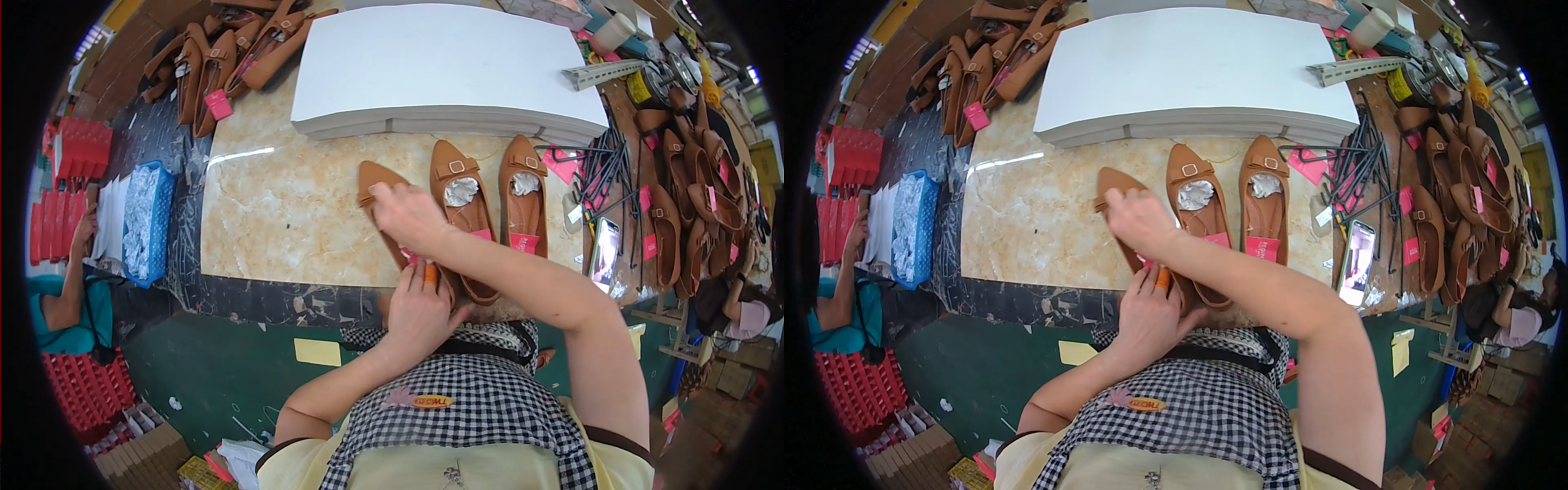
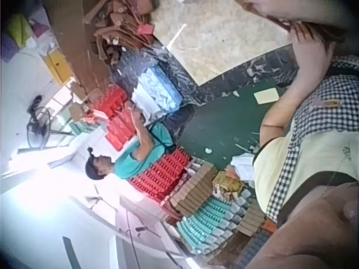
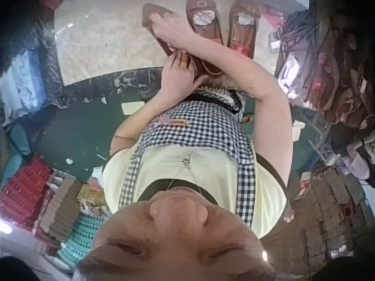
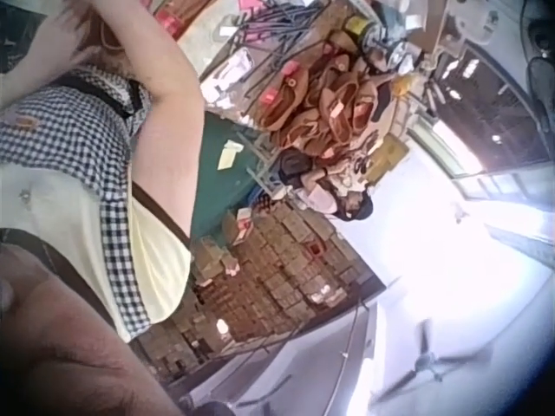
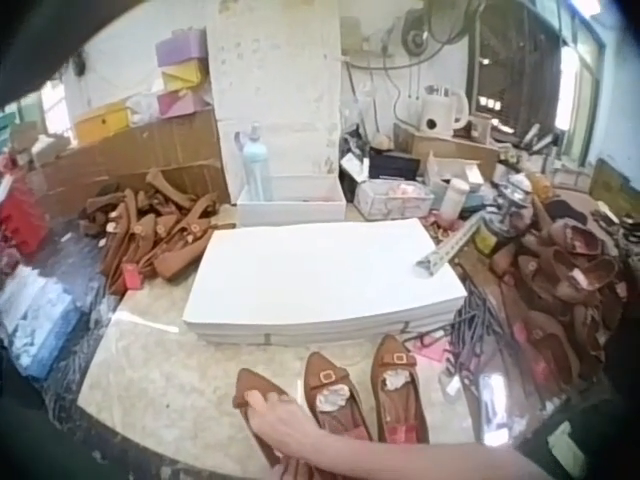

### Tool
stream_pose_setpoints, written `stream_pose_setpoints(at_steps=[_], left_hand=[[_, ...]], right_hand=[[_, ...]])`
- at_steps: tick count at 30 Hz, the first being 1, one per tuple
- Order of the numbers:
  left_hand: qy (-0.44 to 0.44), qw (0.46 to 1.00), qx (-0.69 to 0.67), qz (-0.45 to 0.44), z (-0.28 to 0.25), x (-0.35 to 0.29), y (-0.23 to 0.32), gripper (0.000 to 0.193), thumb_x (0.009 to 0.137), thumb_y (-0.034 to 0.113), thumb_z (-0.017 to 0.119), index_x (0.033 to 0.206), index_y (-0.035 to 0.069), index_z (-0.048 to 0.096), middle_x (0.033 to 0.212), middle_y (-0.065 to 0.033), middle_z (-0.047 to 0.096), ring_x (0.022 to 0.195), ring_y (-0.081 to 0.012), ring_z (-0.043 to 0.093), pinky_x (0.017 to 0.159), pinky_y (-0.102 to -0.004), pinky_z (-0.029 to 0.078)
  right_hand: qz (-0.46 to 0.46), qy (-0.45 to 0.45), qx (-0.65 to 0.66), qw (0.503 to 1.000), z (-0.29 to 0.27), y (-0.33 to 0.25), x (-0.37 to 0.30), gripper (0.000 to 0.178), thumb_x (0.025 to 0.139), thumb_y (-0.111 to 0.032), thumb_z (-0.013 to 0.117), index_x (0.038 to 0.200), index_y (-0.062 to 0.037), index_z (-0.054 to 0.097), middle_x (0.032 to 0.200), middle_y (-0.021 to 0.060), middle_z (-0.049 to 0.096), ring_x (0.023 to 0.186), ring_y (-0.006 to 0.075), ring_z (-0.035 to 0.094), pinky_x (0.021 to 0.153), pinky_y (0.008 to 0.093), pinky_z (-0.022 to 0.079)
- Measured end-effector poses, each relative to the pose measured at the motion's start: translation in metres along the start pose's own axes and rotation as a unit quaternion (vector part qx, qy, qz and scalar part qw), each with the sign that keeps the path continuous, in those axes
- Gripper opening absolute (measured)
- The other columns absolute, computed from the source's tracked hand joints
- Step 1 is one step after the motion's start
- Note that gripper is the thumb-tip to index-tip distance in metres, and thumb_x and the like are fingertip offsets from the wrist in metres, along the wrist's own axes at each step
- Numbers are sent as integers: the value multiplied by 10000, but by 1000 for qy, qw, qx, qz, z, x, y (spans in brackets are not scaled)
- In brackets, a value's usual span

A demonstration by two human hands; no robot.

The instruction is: Clean and inspect finished shoes, adding paper stuffing and tags in a manufacturing setting.

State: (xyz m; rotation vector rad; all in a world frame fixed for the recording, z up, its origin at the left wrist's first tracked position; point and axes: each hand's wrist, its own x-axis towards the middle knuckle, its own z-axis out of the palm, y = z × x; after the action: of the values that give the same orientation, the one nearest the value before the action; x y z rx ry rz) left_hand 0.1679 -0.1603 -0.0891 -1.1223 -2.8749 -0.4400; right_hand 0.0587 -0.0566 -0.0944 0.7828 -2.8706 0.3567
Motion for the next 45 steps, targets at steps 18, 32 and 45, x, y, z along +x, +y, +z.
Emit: stream_pose_setpoints(at_steps=[18,32,45], left_hand=[[141,983,-121,13,-51,30,-12,406,761,379,730,982,38,712,1015,-133,699,1066,-323,620,1000,-471,409],[25,502,-839,-207,-16,71,-24,764,914,648,417,1312,-3,453,1053,-209,644,786,-278,685,591,-365,607],[88,504,-821,-253,-7,94,-39,913,903,785,171,1321,31,473,1128,-165,645,841,-280,686,702,-383,585]], right_hand=[[166,31,220,961,19,50,-1,514,727,-167,769,1170,-7,564,1082,202,561,964,400,616,831,455,534],[589,142,-60,794,-82,266,-233,369,894,-355,608,802,-2,669,792,277,663,798,465,659,733,517,539],[358,126,427,821,-139,85,-119,299,874,-122,686,1165,-71,642,503,43,498,458,88,419,472,290,343]])
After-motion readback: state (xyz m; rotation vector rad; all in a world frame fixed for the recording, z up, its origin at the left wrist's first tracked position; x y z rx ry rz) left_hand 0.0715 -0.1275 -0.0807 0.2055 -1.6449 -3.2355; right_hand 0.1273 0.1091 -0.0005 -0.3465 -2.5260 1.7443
